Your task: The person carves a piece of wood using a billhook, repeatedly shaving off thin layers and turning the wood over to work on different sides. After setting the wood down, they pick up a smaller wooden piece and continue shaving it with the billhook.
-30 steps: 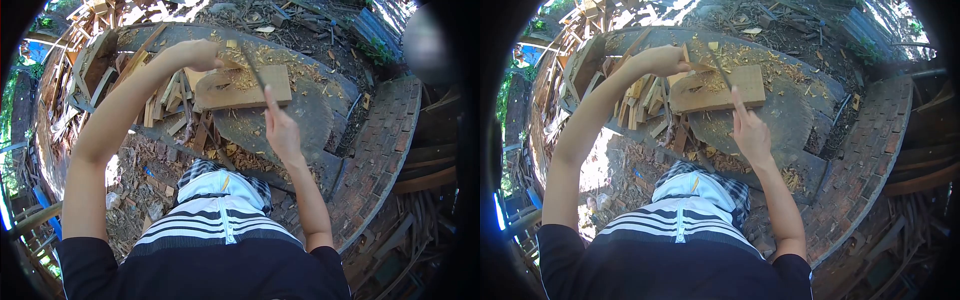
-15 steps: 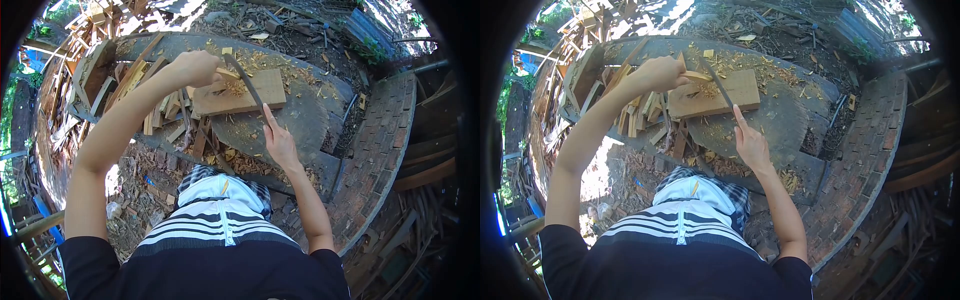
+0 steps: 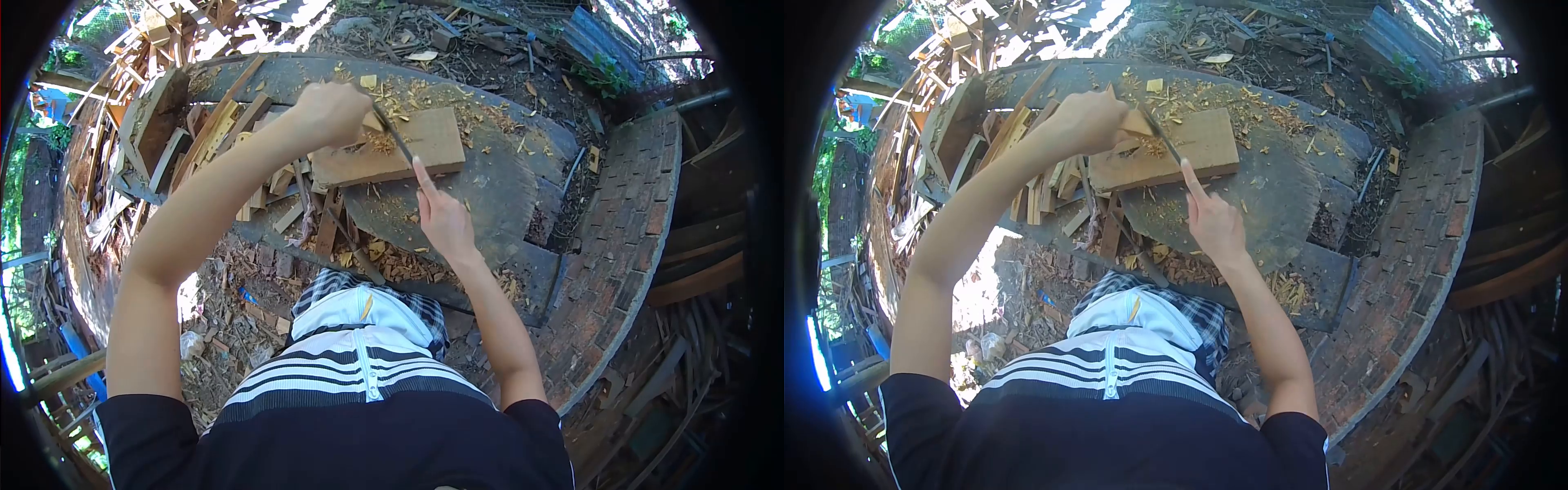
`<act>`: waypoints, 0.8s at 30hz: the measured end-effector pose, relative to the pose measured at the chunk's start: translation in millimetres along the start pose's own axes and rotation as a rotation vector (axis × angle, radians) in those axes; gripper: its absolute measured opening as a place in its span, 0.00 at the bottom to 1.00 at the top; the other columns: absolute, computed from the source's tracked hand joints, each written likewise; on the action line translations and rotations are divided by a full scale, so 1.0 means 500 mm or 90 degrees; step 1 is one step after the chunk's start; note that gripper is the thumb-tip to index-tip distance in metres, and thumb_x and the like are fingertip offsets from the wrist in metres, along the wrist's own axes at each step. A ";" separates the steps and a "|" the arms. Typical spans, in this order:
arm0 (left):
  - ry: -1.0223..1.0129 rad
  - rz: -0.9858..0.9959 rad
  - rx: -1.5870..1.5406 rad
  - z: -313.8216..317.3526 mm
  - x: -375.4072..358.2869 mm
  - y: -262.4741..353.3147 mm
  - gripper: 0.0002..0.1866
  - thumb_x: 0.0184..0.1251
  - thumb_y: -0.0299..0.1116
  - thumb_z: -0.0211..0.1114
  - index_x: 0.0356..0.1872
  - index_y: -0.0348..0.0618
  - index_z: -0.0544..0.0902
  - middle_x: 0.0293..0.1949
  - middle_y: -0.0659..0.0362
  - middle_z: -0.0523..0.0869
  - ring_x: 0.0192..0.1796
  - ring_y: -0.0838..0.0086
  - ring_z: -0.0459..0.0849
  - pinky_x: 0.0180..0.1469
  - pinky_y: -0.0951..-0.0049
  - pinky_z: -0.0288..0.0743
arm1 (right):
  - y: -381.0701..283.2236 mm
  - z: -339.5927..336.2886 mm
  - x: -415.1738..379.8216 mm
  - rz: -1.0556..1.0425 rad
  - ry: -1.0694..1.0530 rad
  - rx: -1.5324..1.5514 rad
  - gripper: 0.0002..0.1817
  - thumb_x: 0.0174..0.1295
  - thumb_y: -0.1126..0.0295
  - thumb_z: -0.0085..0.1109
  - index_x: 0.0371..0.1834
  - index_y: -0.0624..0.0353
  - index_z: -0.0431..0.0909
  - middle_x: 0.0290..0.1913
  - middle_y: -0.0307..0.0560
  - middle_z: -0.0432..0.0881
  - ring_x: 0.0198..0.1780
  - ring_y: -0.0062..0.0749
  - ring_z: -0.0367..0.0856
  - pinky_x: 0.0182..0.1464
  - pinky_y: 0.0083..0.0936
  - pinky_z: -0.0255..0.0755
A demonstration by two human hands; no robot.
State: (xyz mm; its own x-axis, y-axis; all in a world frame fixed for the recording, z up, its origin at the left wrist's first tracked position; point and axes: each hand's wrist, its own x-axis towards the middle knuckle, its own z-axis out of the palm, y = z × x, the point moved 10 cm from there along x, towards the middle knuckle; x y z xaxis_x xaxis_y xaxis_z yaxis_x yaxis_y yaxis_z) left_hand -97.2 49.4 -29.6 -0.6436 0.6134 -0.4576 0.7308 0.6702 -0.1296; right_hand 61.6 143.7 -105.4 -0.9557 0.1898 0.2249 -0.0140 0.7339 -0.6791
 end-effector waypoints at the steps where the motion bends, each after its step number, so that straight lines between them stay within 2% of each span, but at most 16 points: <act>1: 0.003 -0.002 0.003 0.002 -0.005 0.002 0.11 0.55 0.28 0.61 0.39 0.40 0.85 0.41 0.50 0.88 0.44 0.56 0.87 0.47 0.58 0.81 | 0.023 0.028 -0.009 0.027 -0.050 -0.026 0.35 0.68 0.70 0.52 0.76 0.32 0.53 0.26 0.55 0.79 0.26 0.52 0.80 0.29 0.43 0.71; 3: 0.020 0.016 0.032 -0.003 -0.007 0.016 0.10 0.55 0.28 0.62 0.37 0.41 0.86 0.39 0.50 0.88 0.42 0.57 0.88 0.44 0.58 0.81 | 0.046 0.052 -0.003 0.061 -0.121 -0.036 0.33 0.70 0.69 0.49 0.76 0.33 0.53 0.27 0.59 0.80 0.29 0.59 0.79 0.32 0.47 0.71; 4: 0.012 0.020 0.031 0.004 -0.011 0.020 0.10 0.55 0.28 0.62 0.37 0.41 0.86 0.39 0.50 0.88 0.42 0.57 0.88 0.44 0.58 0.81 | 0.039 0.048 -0.007 0.068 -0.125 -0.033 0.33 0.70 0.69 0.49 0.76 0.33 0.53 0.27 0.59 0.80 0.29 0.59 0.79 0.32 0.47 0.71; 6: 0.005 0.027 0.039 -0.001 -0.003 0.022 0.10 0.54 0.28 0.62 0.37 0.41 0.86 0.39 0.50 0.88 0.43 0.57 0.88 0.42 0.59 0.81 | 0.012 0.011 0.020 0.032 -0.065 0.004 0.34 0.69 0.67 0.50 0.77 0.32 0.51 0.22 0.52 0.77 0.22 0.52 0.78 0.28 0.45 0.73; 7: 0.000 0.030 0.039 0.007 0.000 0.020 0.10 0.54 0.28 0.62 0.37 0.41 0.86 0.39 0.50 0.88 0.43 0.57 0.88 0.42 0.59 0.81 | -0.009 -0.010 0.034 0.037 -0.067 0.005 0.34 0.69 0.67 0.50 0.77 0.32 0.51 0.22 0.52 0.77 0.22 0.52 0.78 0.28 0.45 0.73; 9: 0.087 0.020 -0.025 0.000 -0.003 0.010 0.16 0.60 0.43 0.65 0.32 0.37 0.84 0.31 0.46 0.86 0.36 0.52 0.87 0.39 0.57 0.81 | -0.079 -0.088 0.050 -0.037 0.068 0.067 0.34 0.69 0.68 0.51 0.77 0.32 0.52 0.21 0.50 0.75 0.21 0.49 0.77 0.25 0.44 0.72; 12: 0.071 0.022 -0.012 0.012 -0.015 0.007 0.16 0.60 0.43 0.65 0.33 0.38 0.84 0.31 0.46 0.86 0.36 0.52 0.87 0.39 0.57 0.81 | -0.079 -0.079 0.039 -0.045 0.117 0.070 0.35 0.68 0.68 0.52 0.77 0.34 0.52 0.21 0.47 0.74 0.19 0.46 0.76 0.22 0.42 0.70; 14: 0.028 -0.022 -0.007 0.021 -0.022 -0.001 0.10 0.56 0.32 0.62 0.38 0.42 0.85 0.33 0.48 0.87 0.38 0.56 0.88 0.38 0.59 0.81 | -0.015 0.027 0.016 0.011 -0.028 -0.079 0.34 0.67 0.66 0.52 0.77 0.35 0.52 0.21 0.50 0.77 0.19 0.49 0.78 0.22 0.44 0.72; 15: 0.083 0.006 0.052 0.035 -0.016 -0.007 0.11 0.58 0.35 0.61 0.39 0.42 0.84 0.29 0.48 0.87 0.34 0.54 0.87 0.35 0.58 0.81 | 0.016 0.059 0.002 0.050 -0.100 -0.198 0.34 0.67 0.66 0.50 0.77 0.35 0.52 0.22 0.53 0.78 0.21 0.50 0.79 0.23 0.45 0.74; 16: 0.129 0.023 0.020 0.034 -0.027 -0.010 0.12 0.58 0.37 0.62 0.39 0.43 0.84 0.28 0.48 0.86 0.33 0.53 0.87 0.33 0.57 0.80 | 0.040 0.076 0.002 0.095 -0.162 -0.085 0.35 0.66 0.66 0.46 0.77 0.36 0.49 0.26 0.59 0.81 0.25 0.55 0.82 0.26 0.48 0.76; 17: 0.159 0.028 0.019 0.030 -0.027 -0.011 0.14 0.59 0.40 0.62 0.42 0.44 0.83 0.30 0.47 0.86 0.33 0.52 0.86 0.33 0.55 0.79 | 0.031 0.063 0.005 0.091 -0.172 -0.067 0.35 0.66 0.68 0.43 0.77 0.37 0.48 0.29 0.62 0.82 0.26 0.58 0.82 0.28 0.51 0.76; 18: 0.222 0.094 0.011 0.058 -0.015 -0.025 0.17 0.61 0.43 0.63 0.46 0.44 0.82 0.31 0.46 0.86 0.33 0.51 0.85 0.33 0.54 0.78 | 0.032 0.065 0.002 0.068 -0.132 -0.047 0.35 0.65 0.68 0.42 0.77 0.36 0.49 0.27 0.62 0.82 0.28 0.60 0.82 0.29 0.52 0.76; 21: 0.168 0.096 0.055 0.094 -0.012 -0.040 0.26 0.64 0.48 0.62 0.58 0.44 0.76 0.28 0.44 0.83 0.32 0.48 0.84 0.33 0.51 0.76 | 0.046 0.061 -0.005 0.085 -0.103 -0.070 0.36 0.63 0.66 0.49 0.76 0.32 0.53 0.22 0.55 0.80 0.23 0.49 0.82 0.23 0.44 0.75; 22: 0.203 0.113 0.060 0.122 -0.004 -0.060 0.28 0.65 0.47 0.61 0.62 0.44 0.72 0.28 0.43 0.83 0.33 0.46 0.83 0.34 0.49 0.75 | 0.067 0.087 -0.010 0.105 -0.098 -0.089 0.36 0.65 0.63 0.49 0.76 0.30 0.51 0.21 0.54 0.80 0.22 0.50 0.81 0.23 0.44 0.75; 23: 0.282 0.144 0.150 0.174 0.013 -0.099 0.30 0.67 0.46 0.61 0.67 0.47 0.67 0.25 0.53 0.81 0.25 0.60 0.82 0.25 0.61 0.74 | 0.070 0.083 -0.023 0.118 -0.088 -0.109 0.36 0.65 0.62 0.49 0.77 0.29 0.50 0.22 0.54 0.80 0.23 0.51 0.82 0.24 0.44 0.76; 24: 0.310 0.145 0.111 0.187 0.008 -0.120 0.27 0.68 0.45 0.61 0.65 0.46 0.69 0.25 0.51 0.82 0.26 0.59 0.82 0.27 0.60 0.75 | 0.056 0.082 -0.020 0.117 -0.088 -0.118 0.36 0.66 0.61 0.49 0.77 0.28 0.49 0.22 0.54 0.80 0.24 0.52 0.82 0.26 0.43 0.76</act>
State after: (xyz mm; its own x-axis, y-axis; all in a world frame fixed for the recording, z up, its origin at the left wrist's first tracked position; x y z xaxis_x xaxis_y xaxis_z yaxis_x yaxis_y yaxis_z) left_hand -122.2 -27.4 -105.8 -0.4661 0.8840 -0.0370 0.8632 0.4451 -0.2381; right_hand 58.8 135.6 -155.2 -0.9684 0.2494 0.0039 0.2050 0.8048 -0.5570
